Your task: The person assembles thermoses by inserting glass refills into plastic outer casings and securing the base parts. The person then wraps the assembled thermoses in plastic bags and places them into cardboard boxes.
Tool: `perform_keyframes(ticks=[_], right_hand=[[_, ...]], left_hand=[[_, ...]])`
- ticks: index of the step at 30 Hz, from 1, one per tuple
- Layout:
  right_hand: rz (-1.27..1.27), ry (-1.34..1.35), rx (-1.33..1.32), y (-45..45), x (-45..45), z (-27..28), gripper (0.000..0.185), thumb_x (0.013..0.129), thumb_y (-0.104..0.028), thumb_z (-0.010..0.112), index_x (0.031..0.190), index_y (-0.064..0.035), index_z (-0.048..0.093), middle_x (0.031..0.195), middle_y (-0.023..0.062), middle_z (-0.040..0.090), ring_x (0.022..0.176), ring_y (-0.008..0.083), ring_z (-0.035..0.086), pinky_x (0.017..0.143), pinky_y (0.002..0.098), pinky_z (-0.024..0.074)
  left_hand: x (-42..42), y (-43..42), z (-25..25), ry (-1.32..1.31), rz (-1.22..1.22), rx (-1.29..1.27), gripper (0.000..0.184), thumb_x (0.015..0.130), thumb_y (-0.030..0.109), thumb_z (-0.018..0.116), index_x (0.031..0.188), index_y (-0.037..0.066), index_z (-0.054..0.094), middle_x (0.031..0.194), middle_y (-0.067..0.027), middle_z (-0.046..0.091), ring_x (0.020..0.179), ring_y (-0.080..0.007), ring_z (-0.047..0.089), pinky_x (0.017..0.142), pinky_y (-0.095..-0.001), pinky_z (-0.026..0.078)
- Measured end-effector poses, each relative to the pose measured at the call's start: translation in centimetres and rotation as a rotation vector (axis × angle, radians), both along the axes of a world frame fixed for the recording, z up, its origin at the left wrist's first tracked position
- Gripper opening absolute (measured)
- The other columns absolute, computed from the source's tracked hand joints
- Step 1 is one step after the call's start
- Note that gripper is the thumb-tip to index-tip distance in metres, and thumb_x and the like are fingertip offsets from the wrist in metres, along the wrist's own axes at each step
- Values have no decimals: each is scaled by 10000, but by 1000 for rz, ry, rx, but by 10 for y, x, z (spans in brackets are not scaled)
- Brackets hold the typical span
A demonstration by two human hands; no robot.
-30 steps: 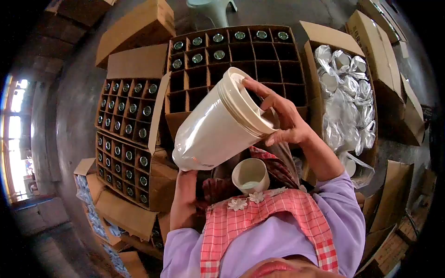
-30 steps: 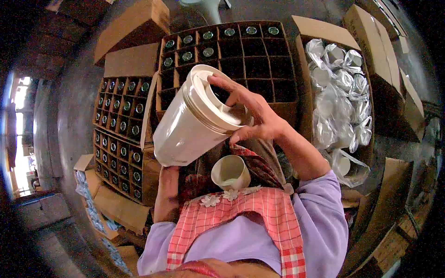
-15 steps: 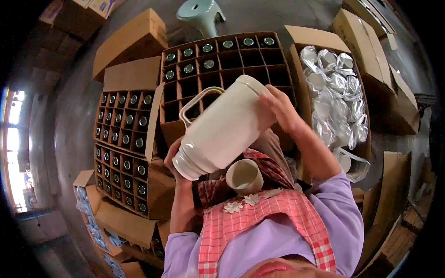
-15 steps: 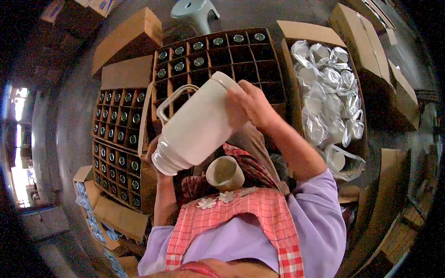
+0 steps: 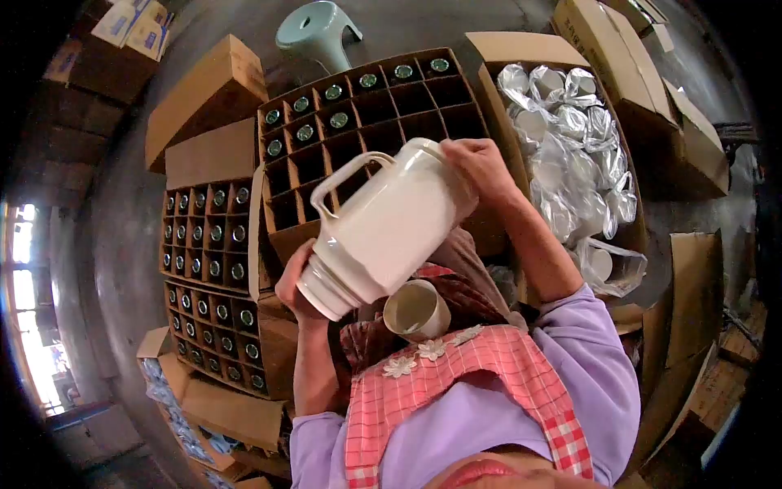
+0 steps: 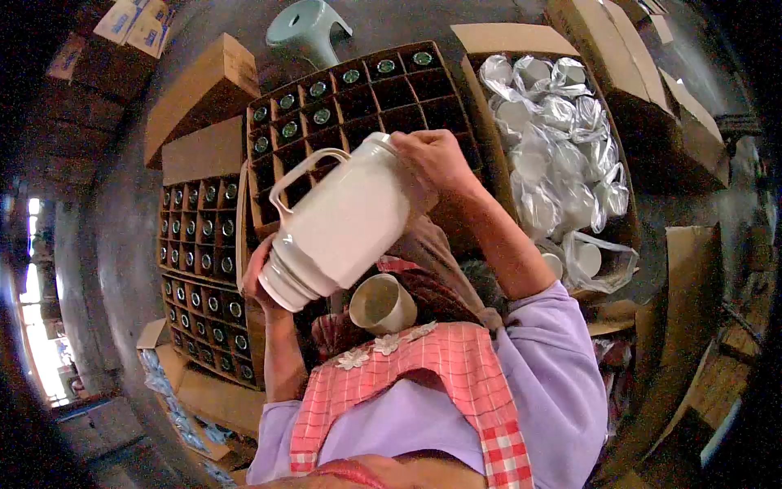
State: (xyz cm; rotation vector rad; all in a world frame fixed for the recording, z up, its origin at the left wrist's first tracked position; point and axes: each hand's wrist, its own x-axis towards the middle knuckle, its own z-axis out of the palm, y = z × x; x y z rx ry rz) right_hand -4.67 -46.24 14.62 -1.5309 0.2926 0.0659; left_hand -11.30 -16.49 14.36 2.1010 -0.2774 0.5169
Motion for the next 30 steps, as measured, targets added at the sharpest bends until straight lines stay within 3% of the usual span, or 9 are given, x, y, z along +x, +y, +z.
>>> perform_keyframes(ticks=[3,4,7,10,11,13,15,23,30], right_hand=[[215,-470,81,-17,-15,-7,295,829,-211,607,1010,19,637,997,96,626,914,174,577,779,294,467],[264,-598,88,-14,-25,-10,317,831,-194,596,1071,11,622,1094,118,606,1005,196,561,837,312,455],[151,-457,-73,-2,-29,-16,290,827,-197,605,1018,17,645,966,107,650,864,178,603,751,305,484],[-68,-51,-220,-2,-8,-8,252,823,-205,615,882,32,678,696,70,655,589,128,580,568,282,484],[4,-23,-44,-15,-5,-12,267,824,-217,611,945,13,672,810,106,670,714,144,610,644,279,499],[139,-371,155,-19,-18,-11,289,839,-225,601,1009,1,657,938,119,664,854,152,609,725,267,499],[261,-805,-69,-15,-26,-27,297,855,-203,586,1060,6,635,1049,115,639,972,167,580,787,266,490],[146,-88,205,-21,-18,-7,198,849,-137,599,913,40,660,840,76,652,755,140,594,668,285,503],[426,-1190,-584,-21,-15,34,175,668,-59,666,843,-54,669,955,80,648,790,241,607,675,309,508]], left_hand=[[11,30,-36,523,-142,-1360,313,857,158,510,1093,-37,575,1042,-155,620,895,-214,611,800,-331,498],[15,32,-46,353,-34,-631,351,885,202,435,1111,-36,556,1097,-169,596,912,-237,610,824,-373,508],[15,30,-34,591,-86,-1283,325,886,174,440,1086,-44,573,1062,-160,614,898,-228,615,817,-364,510],[4,8,-23,239,-83,-462,291,847,152,519,1035,-57,592,1003,-135,635,878,-201,613,789,-323,501],[8,5,-22,122,-33,-145,285,831,145,549,1026,-59,594,996,-124,638,878,-187,609,785,-311,495],[15,27,-45,444,-197,-1017,298,805,98,598,1064,-47,582,1032,-97,633,904,-143,588,801,-305,475],[17,30,-51,370,-103,-704,279,814,95,588,1056,-44,588,1021,-104,637,890,-158,599,794,-307,483],[7,4,1,-9,-17,-177,230,824,44,532,1020,-55,601,973,-121,649,858,-195,618,775,-294,498],[11,16,-39,643,-222,-1006,252,843,98,508,1025,-50,601,969,-115,648,832,-190,621,755,-298,505]])
